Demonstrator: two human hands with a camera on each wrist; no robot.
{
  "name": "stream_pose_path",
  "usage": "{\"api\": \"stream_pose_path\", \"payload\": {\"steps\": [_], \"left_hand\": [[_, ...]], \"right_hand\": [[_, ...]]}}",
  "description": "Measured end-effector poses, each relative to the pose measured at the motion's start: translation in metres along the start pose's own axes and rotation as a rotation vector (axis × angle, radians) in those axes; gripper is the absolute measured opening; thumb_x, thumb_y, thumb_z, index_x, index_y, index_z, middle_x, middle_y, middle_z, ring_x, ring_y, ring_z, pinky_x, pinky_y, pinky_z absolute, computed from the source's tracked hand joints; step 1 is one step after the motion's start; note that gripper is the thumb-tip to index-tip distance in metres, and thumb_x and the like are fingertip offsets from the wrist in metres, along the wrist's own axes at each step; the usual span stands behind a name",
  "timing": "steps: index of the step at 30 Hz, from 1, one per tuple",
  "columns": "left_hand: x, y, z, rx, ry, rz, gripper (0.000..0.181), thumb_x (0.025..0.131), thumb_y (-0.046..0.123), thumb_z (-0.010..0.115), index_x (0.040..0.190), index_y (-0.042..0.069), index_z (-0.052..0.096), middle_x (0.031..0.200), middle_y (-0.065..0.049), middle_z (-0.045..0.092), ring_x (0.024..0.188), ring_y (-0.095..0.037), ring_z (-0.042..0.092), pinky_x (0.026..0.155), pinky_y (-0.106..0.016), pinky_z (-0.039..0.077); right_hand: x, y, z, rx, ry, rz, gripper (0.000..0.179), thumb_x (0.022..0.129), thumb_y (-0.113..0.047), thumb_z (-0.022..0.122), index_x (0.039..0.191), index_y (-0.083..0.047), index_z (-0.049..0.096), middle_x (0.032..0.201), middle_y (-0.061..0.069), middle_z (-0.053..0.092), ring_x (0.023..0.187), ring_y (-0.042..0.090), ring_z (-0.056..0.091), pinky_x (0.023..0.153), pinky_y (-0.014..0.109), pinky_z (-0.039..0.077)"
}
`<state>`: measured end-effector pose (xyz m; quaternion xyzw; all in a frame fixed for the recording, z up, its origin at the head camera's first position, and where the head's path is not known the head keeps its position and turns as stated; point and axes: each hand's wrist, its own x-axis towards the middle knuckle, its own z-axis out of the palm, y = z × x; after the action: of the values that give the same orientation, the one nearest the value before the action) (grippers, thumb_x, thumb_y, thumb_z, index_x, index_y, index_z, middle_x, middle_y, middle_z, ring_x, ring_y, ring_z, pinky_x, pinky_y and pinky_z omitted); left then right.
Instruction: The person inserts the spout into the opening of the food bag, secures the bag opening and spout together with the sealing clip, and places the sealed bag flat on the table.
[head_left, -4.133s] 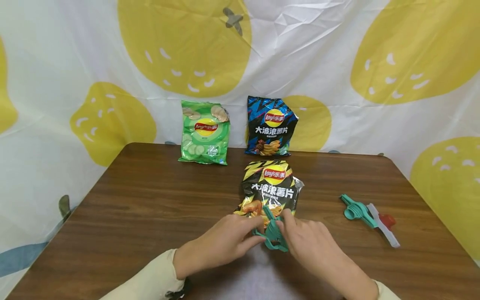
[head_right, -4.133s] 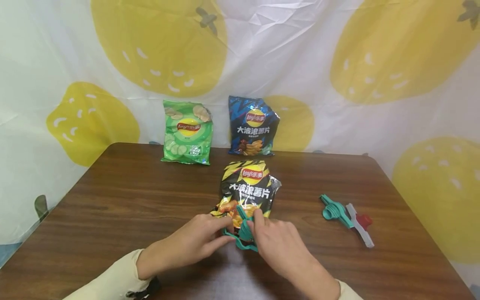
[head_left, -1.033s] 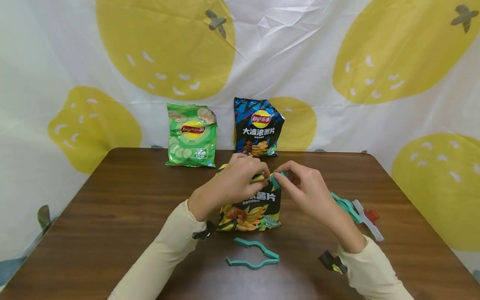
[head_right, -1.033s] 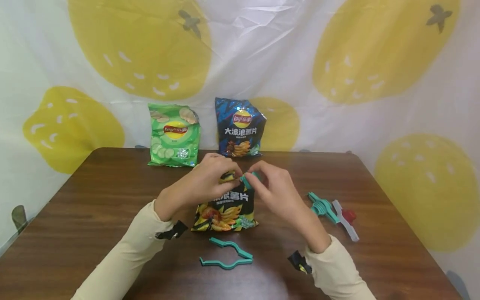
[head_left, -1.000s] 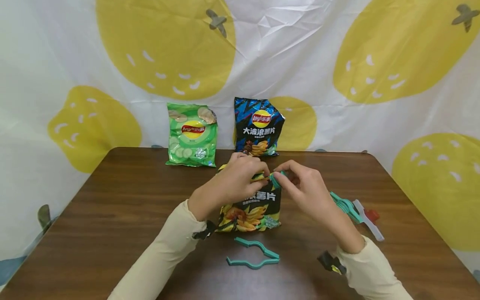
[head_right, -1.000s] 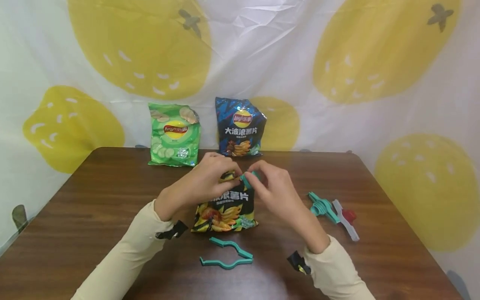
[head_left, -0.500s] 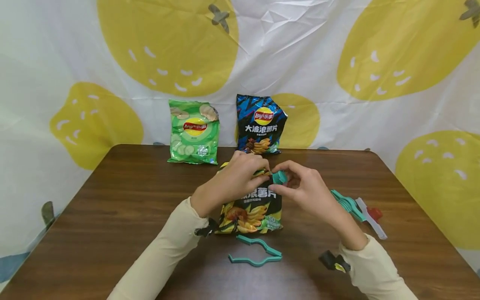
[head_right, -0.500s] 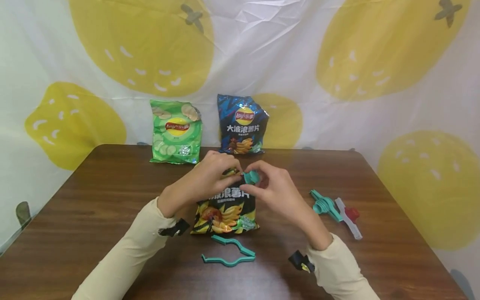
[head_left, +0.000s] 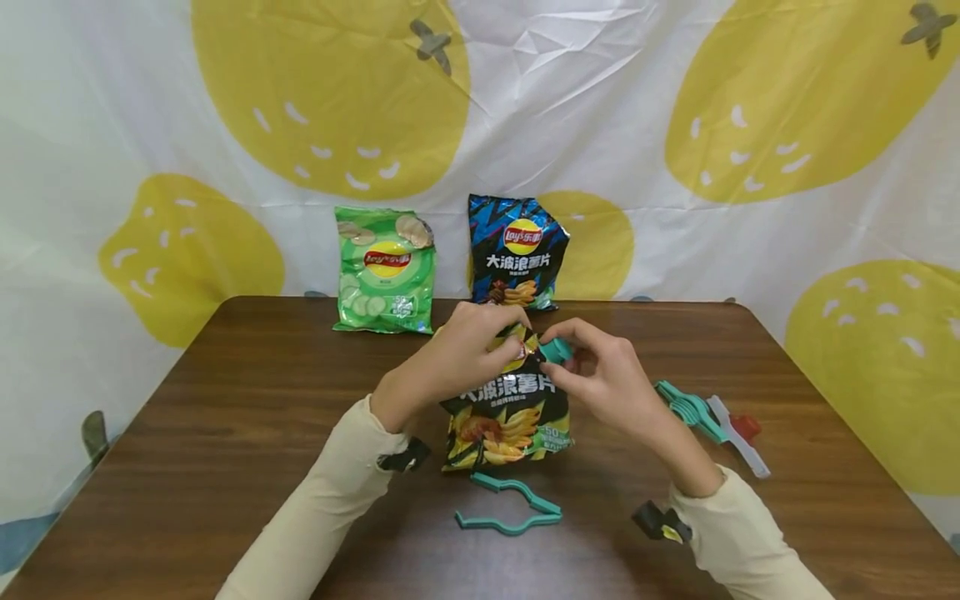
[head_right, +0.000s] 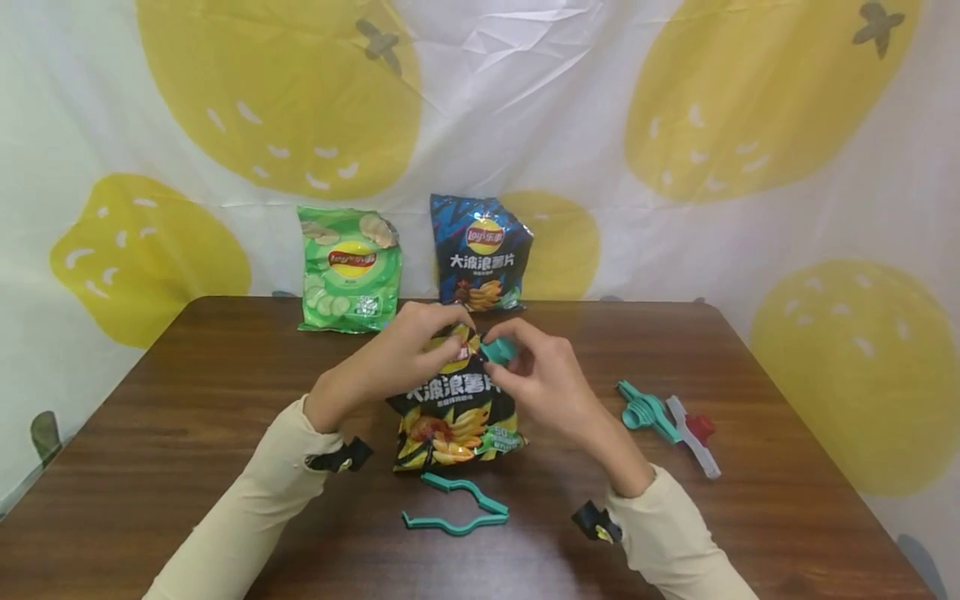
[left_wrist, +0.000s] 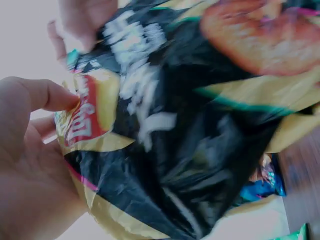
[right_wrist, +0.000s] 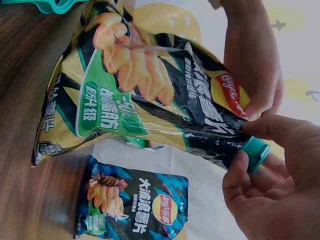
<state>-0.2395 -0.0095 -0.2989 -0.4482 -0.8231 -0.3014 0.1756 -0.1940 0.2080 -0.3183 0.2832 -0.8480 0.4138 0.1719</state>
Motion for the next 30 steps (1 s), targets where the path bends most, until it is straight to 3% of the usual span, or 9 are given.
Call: {"api": "stream_pose_path", "payload": {"steps": [3,6,8,10,13,17,21,25,30], "left_hand": [[0.002,0.002,0.009,0.156,0.064,0.004,0.018,0.094,0.012,0.062,0.112,0.011,0.066,0.099,-0.001,0.066,0.087,-0.019,0.056,0.076,-0.037,0.042],[0.002,0.004,0.017,0.37,0.154,0.053,0.022,0.094,0.016,0.066,0.116,0.012,0.065,0.114,-0.005,0.062,0.104,-0.024,0.054,0.08,-0.041,0.041],[-0.002,0.004,0.022,0.492,0.201,0.115,0.022,0.095,0.014,0.066,0.117,0.01,0.067,0.114,-0.007,0.063,0.103,-0.025,0.056,0.082,-0.038,0.045],[-0.009,0.005,0.025,0.557,0.208,0.172,0.025,0.095,0.01,0.062,0.119,0.008,0.067,0.11,-0.007,0.067,0.095,-0.023,0.061,0.078,-0.034,0.049],[-0.021,0.007,0.026,0.506,0.16,0.207,0.04,0.093,0.008,0.059,0.132,0.003,0.059,0.101,-0.006,0.071,0.086,-0.019,0.066,0.078,-0.033,0.053],[-0.031,0.009,0.025,0.409,0.09,0.214,0.061,0.091,0.016,0.062,0.148,0.004,0.043,0.098,-0.004,0.07,0.092,-0.017,0.067,0.087,-0.036,0.051],[-0.032,0.009,0.029,0.484,0.068,0.267,0.066,0.095,0.02,0.066,0.153,0.01,0.037,0.098,-0.002,0.066,0.09,-0.016,0.063,0.084,-0.034,0.051],[-0.03,0.006,0.031,0.541,0.101,0.304,0.061,0.094,0.014,0.067,0.15,0.012,0.043,0.092,-0.002,0.061,0.082,-0.016,0.058,0.078,-0.031,0.05],[-0.028,0.0,0.034,0.496,0.143,0.343,0.051,0.089,0.012,0.066,0.139,0.012,0.053,0.095,-0.005,0.061,0.081,-0.018,0.058,0.078,-0.03,0.05]], "right_hand": [[0.0,0.001,-0.002,0.015,0.012,-0.016,0.023,0.09,-0.003,0.072,0.111,-0.011,0.066,0.081,0.001,0.062,0.064,0.015,0.055,0.056,0.024,0.047],[0.0,0.002,-0.003,0.027,0.019,-0.019,0.024,0.09,-0.003,0.072,0.112,-0.01,0.066,0.082,0.001,0.061,0.064,0.015,0.054,0.056,0.024,0.046],[0.0,0.003,-0.003,0.044,0.012,-0.019,0.028,0.09,-0.002,0.071,0.116,-0.01,0.062,0.087,0.002,0.063,0.065,0.015,0.054,0.056,0.024,0.045],[0.001,0.003,-0.002,0.066,-0.003,-0.027,0.034,0.091,-0.001,0.07,0.121,-0.009,0.057,0.097,0.004,0.066,0.07,0.015,0.054,0.058,0.024,0.046],[0.001,0.002,0.001,0.082,-0.026,-0.049,0.043,0.092,0.001,0.068,0.128,-0.009,0.047,0.109,0.008,0.067,0.076,0.016,0.053,0.061,0.025,0.046],[0.001,-0.001,0.006,0.048,-0.046,-0.093,0.052,0.093,0.002,0.065,0.137,-0.01,0.04,0.11,0.005,0.064,0.076,0.015,0.051,0.064,0.026,0.044],[-0.002,-0.004,0.012,-0.013,-0.042,-0.101,0.068,0.093,0.001,0.066,0.149,-0.015,0.031,0.105,0.0,0.063,0.073,0.013,0.05,0.062,0.026,0.043],[-0.002,-0.007,0.012,0.057,-0.026,-0.008,0.084,0.092,0.0,0.068,0.156,-0.025,0.02,0.106,0.0,0.066,0.078,0.016,0.05,0.066,0.027,0.045],[0.001,-0.007,0.009,0.202,-0.023,0.106,0.089,0.089,-0.001,0.072,0.157,-0.027,0.02,0.114,0.006,0.068,0.086,0.02,0.051,0.074,0.026,0.048]]}}
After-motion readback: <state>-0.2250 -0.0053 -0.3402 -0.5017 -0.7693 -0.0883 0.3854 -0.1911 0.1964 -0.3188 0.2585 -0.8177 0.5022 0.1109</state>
